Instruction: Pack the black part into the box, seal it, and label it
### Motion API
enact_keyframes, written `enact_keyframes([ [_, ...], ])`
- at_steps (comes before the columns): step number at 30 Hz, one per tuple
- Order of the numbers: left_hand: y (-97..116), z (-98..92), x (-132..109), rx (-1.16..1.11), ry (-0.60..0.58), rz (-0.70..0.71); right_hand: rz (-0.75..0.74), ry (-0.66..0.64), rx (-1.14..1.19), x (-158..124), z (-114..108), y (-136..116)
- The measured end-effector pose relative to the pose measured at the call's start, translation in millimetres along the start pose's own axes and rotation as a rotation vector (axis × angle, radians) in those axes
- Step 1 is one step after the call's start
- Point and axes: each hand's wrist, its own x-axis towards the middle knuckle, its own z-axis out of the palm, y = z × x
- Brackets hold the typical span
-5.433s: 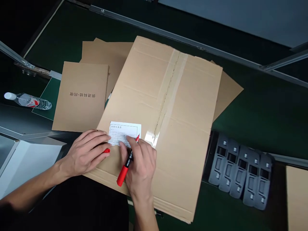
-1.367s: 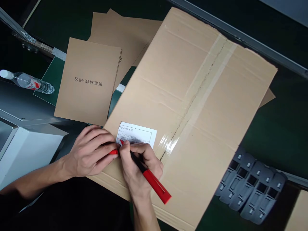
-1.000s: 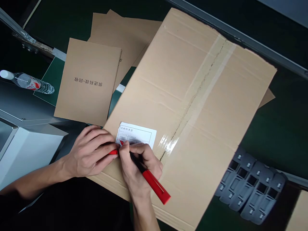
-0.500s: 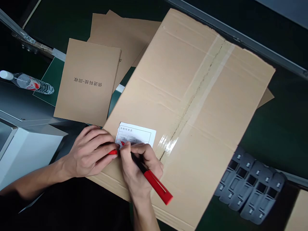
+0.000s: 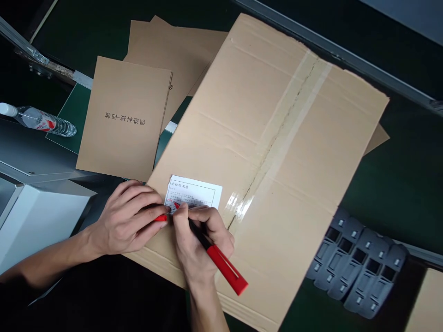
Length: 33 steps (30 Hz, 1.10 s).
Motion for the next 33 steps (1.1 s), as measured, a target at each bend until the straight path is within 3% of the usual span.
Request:
enact_keyframes([
  [26,-0.1,-0.6,0.2,-0.014,-0.004,0.002,-0.035,-0.031,0.002,0.8,-0.8,0.3],
  [33,0.3,-0.3,0.2,-0.012,-0.003,0.001,-0.016,0.044,0.043,0.5,0.7,1.5],
])
